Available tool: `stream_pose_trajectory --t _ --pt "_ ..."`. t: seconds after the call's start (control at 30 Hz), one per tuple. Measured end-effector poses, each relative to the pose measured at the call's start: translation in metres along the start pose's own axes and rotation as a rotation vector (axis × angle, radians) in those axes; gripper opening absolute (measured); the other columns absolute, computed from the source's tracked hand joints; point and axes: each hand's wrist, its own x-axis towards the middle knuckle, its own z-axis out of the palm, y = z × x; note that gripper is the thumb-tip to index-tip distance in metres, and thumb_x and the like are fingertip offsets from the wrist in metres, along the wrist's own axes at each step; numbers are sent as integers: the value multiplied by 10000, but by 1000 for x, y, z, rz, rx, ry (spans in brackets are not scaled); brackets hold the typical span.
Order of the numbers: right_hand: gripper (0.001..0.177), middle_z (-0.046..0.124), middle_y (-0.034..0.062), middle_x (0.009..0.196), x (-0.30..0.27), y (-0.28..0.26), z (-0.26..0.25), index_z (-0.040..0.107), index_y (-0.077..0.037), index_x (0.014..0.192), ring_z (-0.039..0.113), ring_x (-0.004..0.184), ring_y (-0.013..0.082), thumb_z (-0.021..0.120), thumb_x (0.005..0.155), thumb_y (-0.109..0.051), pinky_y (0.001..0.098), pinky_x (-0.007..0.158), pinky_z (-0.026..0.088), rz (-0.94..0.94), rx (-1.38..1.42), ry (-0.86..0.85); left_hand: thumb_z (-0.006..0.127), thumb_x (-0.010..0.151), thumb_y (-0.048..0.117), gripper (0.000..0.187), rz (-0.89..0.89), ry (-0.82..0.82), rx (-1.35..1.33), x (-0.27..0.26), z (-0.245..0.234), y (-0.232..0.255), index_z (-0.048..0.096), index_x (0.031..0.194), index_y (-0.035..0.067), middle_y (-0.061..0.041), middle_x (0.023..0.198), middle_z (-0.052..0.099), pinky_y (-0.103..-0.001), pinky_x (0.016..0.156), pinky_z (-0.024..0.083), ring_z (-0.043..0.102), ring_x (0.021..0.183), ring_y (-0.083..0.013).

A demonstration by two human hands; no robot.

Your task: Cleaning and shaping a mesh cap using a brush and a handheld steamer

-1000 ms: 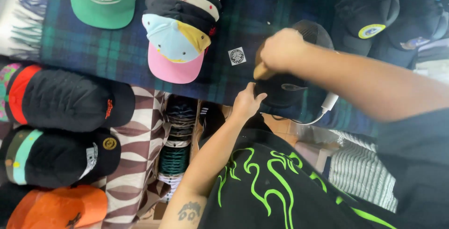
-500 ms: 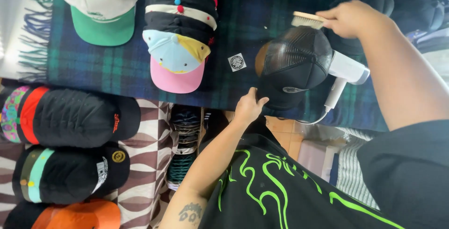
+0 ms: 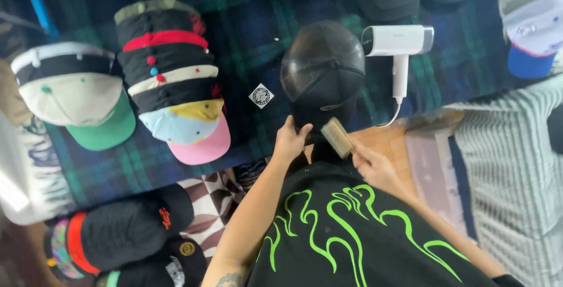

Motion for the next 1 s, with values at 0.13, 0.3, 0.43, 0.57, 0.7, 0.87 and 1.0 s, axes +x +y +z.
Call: stream_pose_trajectory --t 0.13,0.3,0.43,0.57,0.7,0.87,1.0 --pt "554 580 102 716 -8 -6 6 520 -91 1491 532 463 128 433 981 106 208 375 445 117 300 260 697 985 328 406 9 -24 44 -1 0 -1 526 1179 14 -250 1060 726 -442 742 671 758 943 -329" --pt "339 612 11 806 72 -93 -14 765 -144 1284 649 704 226 728 958 -58 340 577 513 -585 -440 311 690 994 331 386 -21 -3 103 5 0 -10 549 1211 45 -181 1041 745 -396 769 655 772 887 -255" --pt "261 673 86 815 173 -70 -53 784 -16 1267 664 773 245 743 1011 -41 329 651 531 -750 -611 484 679 1004 304 394 7 6 187 -9 -2 10 548 1244 22 -170 1034 748 -398 763 654 775 866 -240" --pt "72 626 10 731 140 -149 -31 819 -193 937 640 661 239 778 956 -137 346 600 501 -799 -522 380 669 1009 310 416 28 18 190 -2 -1 5 537 1276 20 -159 997 746 -399 768 653 775 837 -239" --pt "205 605 44 791 83 -133 6 802 -216 1093 622 623 256 639 1002 -131 347 553 524 -874 -504 319 672 1009 318 391 31 46 173 -4 -1 -6 557 1240 24 -141 964 745 -400 775 645 775 824 -239" --pt "319 656 75 898 100 -27 0 743 -123 1261 650 689 289 712 953 -45 373 580 519 -678 -340 563 675 1001 291 366 24 55 219 -5 -2 -4 569 1241 35 -119 925 754 -386 753 647 776 786 -230" --pt "338 723 125 951 103 36 -12 741 -253 1284 694 949 350 726 950 -198 459 828 537 -120 -264 481 680 994 306 351 55 60 228 -10 0 10 582 1218 53 -119 921 759 -366 754 651 770 762 -196"
